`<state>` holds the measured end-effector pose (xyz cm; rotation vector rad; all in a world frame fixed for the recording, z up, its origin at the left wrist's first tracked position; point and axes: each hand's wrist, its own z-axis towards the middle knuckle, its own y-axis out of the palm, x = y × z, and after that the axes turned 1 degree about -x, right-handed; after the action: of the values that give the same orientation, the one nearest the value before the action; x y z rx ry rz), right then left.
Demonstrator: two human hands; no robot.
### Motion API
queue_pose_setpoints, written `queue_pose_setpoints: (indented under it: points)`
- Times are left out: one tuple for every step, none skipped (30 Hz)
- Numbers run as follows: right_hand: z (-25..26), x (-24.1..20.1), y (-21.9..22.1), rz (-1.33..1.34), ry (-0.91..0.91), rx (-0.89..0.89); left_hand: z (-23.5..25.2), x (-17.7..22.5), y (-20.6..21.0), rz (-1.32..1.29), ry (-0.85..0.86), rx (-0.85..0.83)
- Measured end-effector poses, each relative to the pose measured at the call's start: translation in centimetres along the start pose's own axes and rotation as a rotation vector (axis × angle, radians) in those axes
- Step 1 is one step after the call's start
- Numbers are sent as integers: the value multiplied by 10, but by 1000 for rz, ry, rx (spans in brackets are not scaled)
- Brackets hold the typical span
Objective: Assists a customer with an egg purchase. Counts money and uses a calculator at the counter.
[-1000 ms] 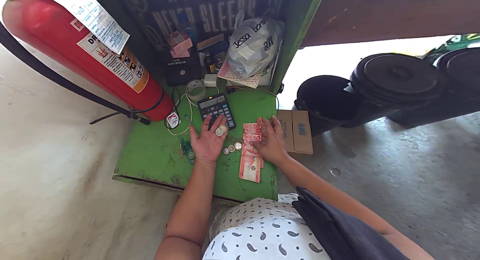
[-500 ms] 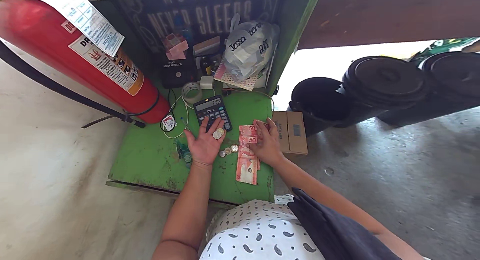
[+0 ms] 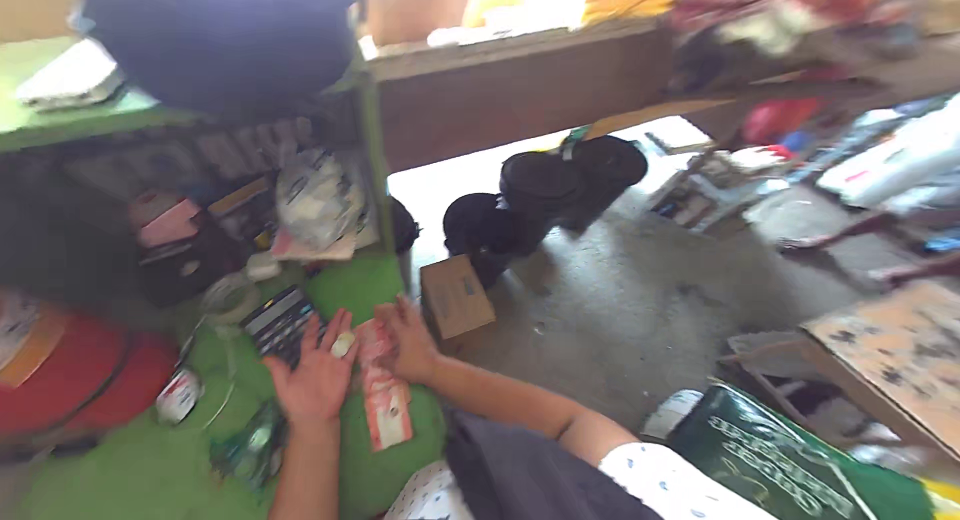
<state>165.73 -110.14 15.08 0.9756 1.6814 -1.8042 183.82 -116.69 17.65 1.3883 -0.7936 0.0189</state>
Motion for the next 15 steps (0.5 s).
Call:
queue_pose_setpoints:
  points:
    - [-2, -1, -1, 7, -13, 20, 1, -2, 2, 35, -6, -11]
    - [-4, -3, -3, 14, -16, 26, 2, -4, 6, 71, -11, -15]
    - [-6, -5, -5, 26, -17, 28, 3, -6, 10, 106, -15, -12]
    - [-7, -7, -7, 40, -17, 32, 4, -8, 16, 129, -21, -7]
    - [-7, -8, -8, 58, -15, 29, 6, -11, 22, 150, -30, -8]
    - [-7, -8, -8, 69, -21, 39, 8, -14, 29, 148, -38, 8]
    - [-6, -7, -7, 73, -25, 45, 10, -16, 33, 129, -51, 5]
    - [-6, -6, -6, 71, -28, 55, 14, -18, 34, 105, -64, -12]
    - [-6, -5, -5, 73, -33, 72, 17, -21, 34, 87, -75, -30]
    - [-6, -4, -4, 83, -37, 88, 21, -24, 33, 80, -82, -51]
    - [-6, -5, -4, 94, -44, 104, 23, -27, 32, 79, -93, -79]
    - [-7, -6, -5, 101, -45, 105, 25, -30, 33, 73, -101, -95]
    - [-8, -9, -8, 102, -39, 97, 26, -32, 34, 67, -111, -113]
    - [-9, -10, -10, 106, -35, 95, 27, -34, 35, 52, -126, -125]
    - [-10, -12, -11, 106, -29, 94, 27, -35, 36, 36, -138, -133]
